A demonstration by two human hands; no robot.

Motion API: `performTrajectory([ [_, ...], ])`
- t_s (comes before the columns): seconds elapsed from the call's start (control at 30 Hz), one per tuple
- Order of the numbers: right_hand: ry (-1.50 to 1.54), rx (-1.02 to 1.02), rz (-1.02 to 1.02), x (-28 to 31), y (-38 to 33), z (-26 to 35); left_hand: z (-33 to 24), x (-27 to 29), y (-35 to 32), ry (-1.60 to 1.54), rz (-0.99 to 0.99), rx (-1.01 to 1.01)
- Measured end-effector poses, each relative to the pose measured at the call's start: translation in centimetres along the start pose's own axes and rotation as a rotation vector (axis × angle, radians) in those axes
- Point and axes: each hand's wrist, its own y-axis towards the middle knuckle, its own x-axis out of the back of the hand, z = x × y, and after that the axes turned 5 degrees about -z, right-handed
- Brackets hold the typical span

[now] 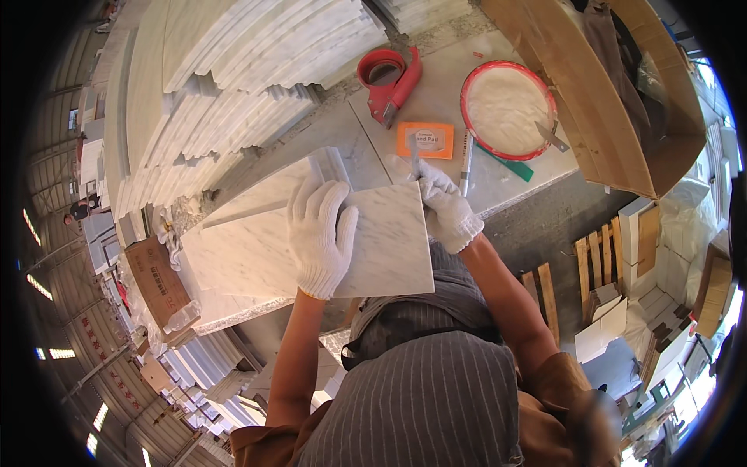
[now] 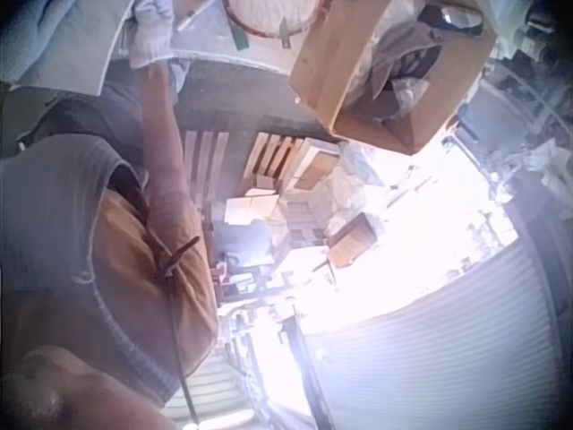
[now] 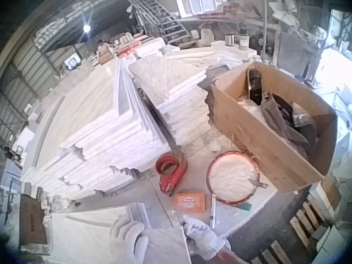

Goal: The person handles white rectangular tiles on a workbench, wiping surfaces with a cloth and scraping edges with a metal tool. The person repeatedly picks up tiles, cleans them, and scrapes edges before placing them back on the table. A coworker is visible across the table performing similar tasks.

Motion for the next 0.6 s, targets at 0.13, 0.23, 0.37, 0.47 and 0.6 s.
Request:
performTrajectory([
  [0.13,-0.019,-0.016,-0.053,0.2,-0.1,-0.1,0.0,0.0,-0.1,0.005,0.001,0.002],
  [0.23,0.024,0.020,0.047,1.0,0.0,-0.4,0.0,0.0,0.0,0.001,-0.002,-0.001],
  [0.37,0.020,0.077,0.159,1.3,0.4,-0.2,-0.1,0.0,-0.1,0.000,0.000,0.009],
  [0.47,-0.011,0.016,0.069,0.8,0.1,0.4,0.2,-0.1,-0.2,-0.010,-0.005,0.000],
  [0.6,-0.149,-0.016,-0.065,0.6,-0.6,0.8,0.2,-0.1,-0.2,-0.004,-0.002,0.005],
])
